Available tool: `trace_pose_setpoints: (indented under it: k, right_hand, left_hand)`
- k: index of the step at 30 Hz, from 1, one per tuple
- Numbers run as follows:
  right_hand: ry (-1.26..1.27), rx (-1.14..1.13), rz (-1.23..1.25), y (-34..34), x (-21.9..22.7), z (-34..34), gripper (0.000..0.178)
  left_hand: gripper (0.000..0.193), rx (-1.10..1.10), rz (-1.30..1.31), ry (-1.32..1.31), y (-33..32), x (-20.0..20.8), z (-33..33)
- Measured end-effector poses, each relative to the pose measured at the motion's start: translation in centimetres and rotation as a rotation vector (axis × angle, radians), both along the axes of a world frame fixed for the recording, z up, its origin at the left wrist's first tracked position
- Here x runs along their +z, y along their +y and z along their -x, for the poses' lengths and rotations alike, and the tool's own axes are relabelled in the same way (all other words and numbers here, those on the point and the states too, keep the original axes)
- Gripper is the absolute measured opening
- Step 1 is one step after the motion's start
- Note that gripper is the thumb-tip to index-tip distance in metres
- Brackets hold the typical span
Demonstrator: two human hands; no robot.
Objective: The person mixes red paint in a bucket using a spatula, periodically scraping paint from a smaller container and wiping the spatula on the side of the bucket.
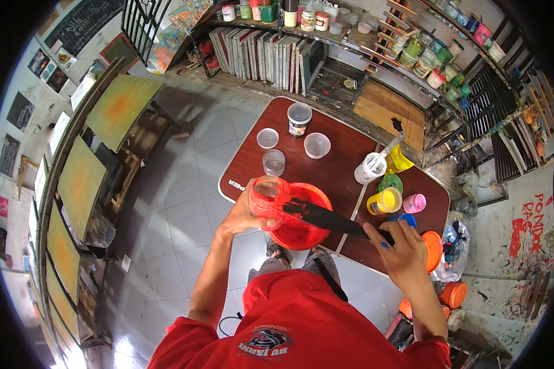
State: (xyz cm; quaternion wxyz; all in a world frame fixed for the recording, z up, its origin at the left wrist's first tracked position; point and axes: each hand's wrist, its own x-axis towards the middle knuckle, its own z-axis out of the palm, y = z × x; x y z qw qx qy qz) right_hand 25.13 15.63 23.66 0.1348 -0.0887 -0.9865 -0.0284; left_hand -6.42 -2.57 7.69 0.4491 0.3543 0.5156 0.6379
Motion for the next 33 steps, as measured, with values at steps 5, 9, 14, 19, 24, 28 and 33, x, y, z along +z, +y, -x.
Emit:
trace_pose_setpoints:
  k: [5,9,14,19,24,28,33]
  right_hand:
    - [-0.069,0.032,-0.002,0.5,1.0,-0.1,0.052]
    - [-0.135,0.058,-0.074,1.2,2.6,-0.4,0.054]
    - [-0.123,0.097,-0.13,1.9,3.6,-0.6,0.045]
    - [-0.09,0.056,-0.002,2.0,3.4,-0.5,0.039]
    - [-0.079,-0.174,0.41,0.7,1.5,-0.8,0.035]
    - [-0.012,-0.203,0.465,0.5,0.2,-0.2,0.035]
    - [-0.042,-0.4,1.254,0.9,0.5,-1.2,0.035]
  left_hand:
    - [0.097,-0.069,0.012,0.1,-0.7,-0.5,0.6]
    - [0.097,-0.067,0.056,0.084,-0.9,-0.6,0.1]
    - [0.098,-0.085,0.045,0.086,-1.0,0.1,-0.2]
    - [0.1,-0.033,0.03,0.034,-1.0,0.1,0.0]
    - [0.1,0.002,0.024,-0.021,-1.1,-0.4,-0.2]
    - [0.099,0.016,0.008,-0.057,-1.2,-0.3,-0.5]
    - [0.094,0.042,-0.036,-0.445,-3.3,-2.8,-1.3]
